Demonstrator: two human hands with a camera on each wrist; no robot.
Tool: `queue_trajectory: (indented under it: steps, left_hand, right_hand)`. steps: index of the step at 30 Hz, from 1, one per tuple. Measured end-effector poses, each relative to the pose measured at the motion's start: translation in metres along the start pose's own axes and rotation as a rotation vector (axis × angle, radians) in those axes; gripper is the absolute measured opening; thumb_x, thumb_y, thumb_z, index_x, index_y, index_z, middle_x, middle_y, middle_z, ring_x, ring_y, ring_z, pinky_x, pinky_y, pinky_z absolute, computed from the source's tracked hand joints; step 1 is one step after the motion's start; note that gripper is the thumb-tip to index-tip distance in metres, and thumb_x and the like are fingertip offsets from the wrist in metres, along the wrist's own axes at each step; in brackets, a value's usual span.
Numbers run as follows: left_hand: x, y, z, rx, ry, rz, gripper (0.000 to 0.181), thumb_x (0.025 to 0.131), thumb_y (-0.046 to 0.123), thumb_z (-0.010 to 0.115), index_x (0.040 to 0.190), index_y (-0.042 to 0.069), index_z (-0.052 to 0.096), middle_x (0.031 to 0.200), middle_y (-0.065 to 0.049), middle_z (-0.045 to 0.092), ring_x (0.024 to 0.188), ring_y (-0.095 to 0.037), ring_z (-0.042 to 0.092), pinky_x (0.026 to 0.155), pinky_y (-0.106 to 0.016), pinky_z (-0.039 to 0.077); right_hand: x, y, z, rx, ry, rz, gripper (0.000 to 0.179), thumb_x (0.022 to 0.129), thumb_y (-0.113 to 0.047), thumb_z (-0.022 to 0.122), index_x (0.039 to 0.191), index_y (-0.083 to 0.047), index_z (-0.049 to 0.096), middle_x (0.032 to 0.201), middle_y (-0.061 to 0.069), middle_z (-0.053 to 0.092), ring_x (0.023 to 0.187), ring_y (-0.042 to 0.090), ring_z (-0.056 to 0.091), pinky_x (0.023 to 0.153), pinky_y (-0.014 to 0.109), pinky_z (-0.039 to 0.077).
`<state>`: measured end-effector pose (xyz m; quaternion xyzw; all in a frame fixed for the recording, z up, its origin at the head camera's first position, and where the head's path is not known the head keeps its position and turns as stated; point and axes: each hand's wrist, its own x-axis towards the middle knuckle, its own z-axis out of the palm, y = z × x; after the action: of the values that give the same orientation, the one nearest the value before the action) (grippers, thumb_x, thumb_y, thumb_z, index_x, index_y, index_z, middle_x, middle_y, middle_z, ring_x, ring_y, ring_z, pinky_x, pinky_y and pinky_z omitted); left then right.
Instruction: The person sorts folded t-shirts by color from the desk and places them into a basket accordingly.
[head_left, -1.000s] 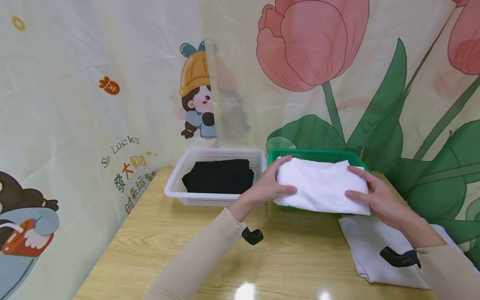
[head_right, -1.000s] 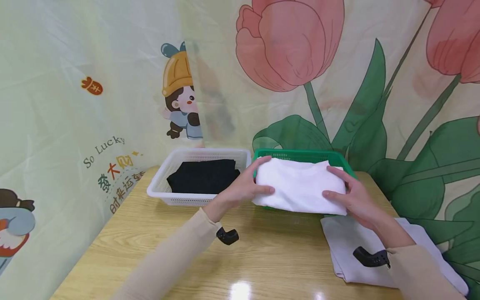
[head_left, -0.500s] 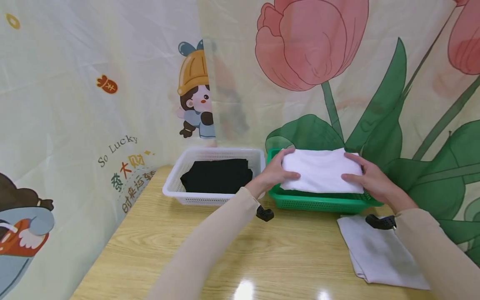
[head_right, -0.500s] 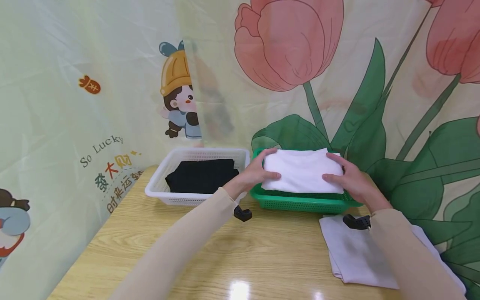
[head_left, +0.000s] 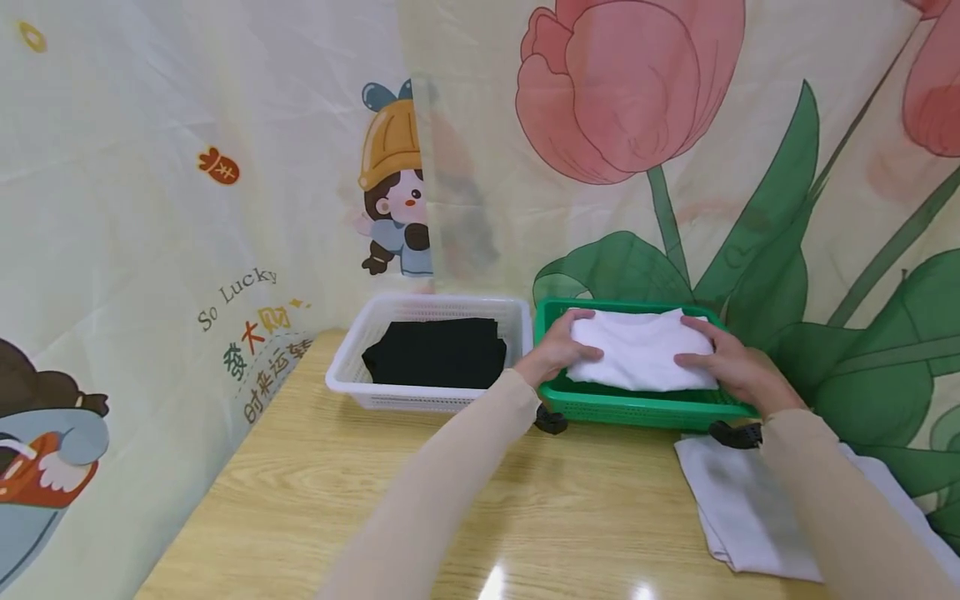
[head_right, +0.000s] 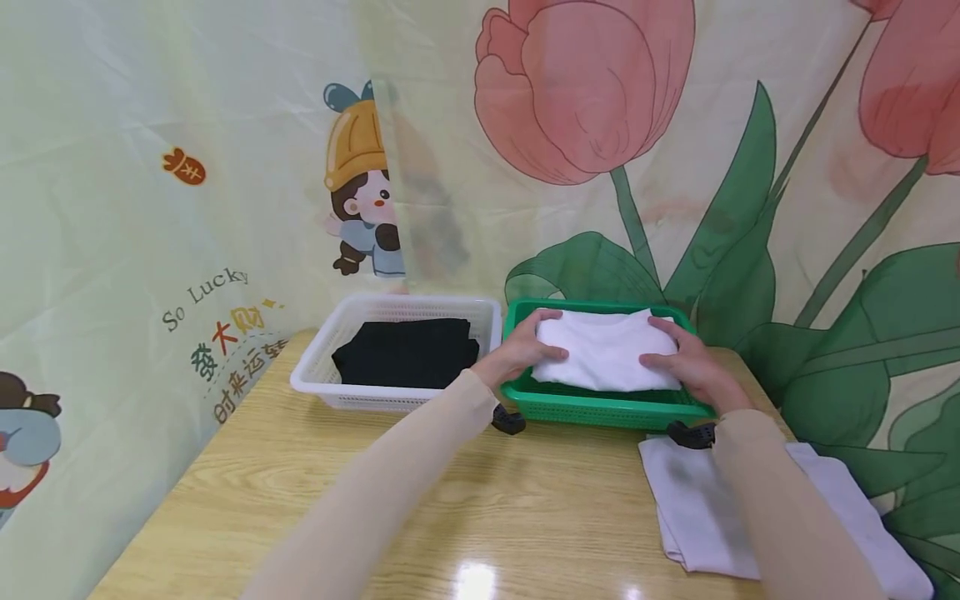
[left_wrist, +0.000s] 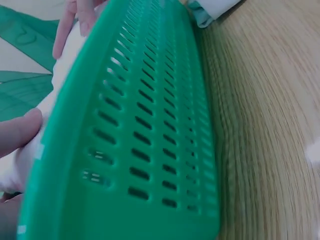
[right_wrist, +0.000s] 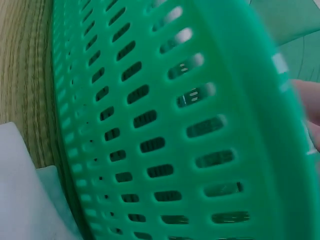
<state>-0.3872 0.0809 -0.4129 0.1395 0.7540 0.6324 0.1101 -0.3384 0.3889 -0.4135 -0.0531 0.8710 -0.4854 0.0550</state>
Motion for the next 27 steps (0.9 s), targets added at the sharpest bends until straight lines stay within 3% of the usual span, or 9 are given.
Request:
queue_trajectory:
  steps: [4,8,13,19,27]
  left_hand:
    - [0.014,-0.007,0.012,0.047,0.043,-0.044,0.076,0.083,-0.006,0.086,0.145,0.030,0.061,0.158,-0.001,0.049,0.132,-0.021,0.053,0.108,-0.039,0.051]
    - [0.026,-0.016,0.020,0.077,0.092,-0.082,0.077,0.081,-0.007,0.088,0.144,0.029,0.062,0.157,-0.001,0.050,0.134,-0.021,0.052,0.111,-0.040,0.049]
    - [0.036,-0.022,0.025,0.086,0.108,-0.153,0.078,0.079,-0.008,0.089,0.145,0.025,0.063,0.156,-0.004,0.052,0.136,-0.025,0.052,0.111,-0.042,0.049]
    - [0.034,-0.022,0.028,0.130,0.127,-0.172,0.074,0.081,-0.008,0.088,0.144,0.022,0.064,0.157,-0.006,0.051,0.136,-0.026,0.052,0.112,-0.042,0.048]
    - [0.028,-0.021,0.027,0.203,0.103,-0.195,0.073,0.085,-0.007,0.085,0.148,0.021,0.062,0.159,-0.006,0.049,0.140,-0.024,0.051,0.114,-0.040,0.047]
  right_hand:
    - [0.003,0.006,-0.001,-0.002,0.013,0.029,0.087,0.107,-0.016,0.065,0.172,-0.014,0.007,0.174,0.029,-0.013,0.155,0.057,-0.002,0.119,0.079,0.009]
    - [0.007,0.009,0.001,0.023,0.020,0.025,0.087,0.106,-0.013,0.065,0.172,-0.011,0.008,0.174,0.029,-0.014,0.157,0.057,-0.003,0.121,0.078,0.008]
    - [0.010,0.015,0.005,0.027,0.033,0.021,0.088,0.103,-0.010,0.069,0.171,-0.008,0.012,0.173,0.028,-0.015,0.158,0.055,-0.009,0.122,0.075,0.006]
    - [0.008,0.017,0.005,0.001,0.029,0.040,0.088,0.103,-0.012,0.069,0.170,-0.006,0.013,0.174,0.029,-0.012,0.158,0.055,-0.008,0.122,0.076,0.005]
    - [0.007,0.014,0.008,-0.012,-0.007,0.076,0.088,0.102,-0.014,0.071,0.170,-0.004,0.014,0.174,0.029,-0.006,0.158,0.056,-0.006,0.120,0.078,0.004]
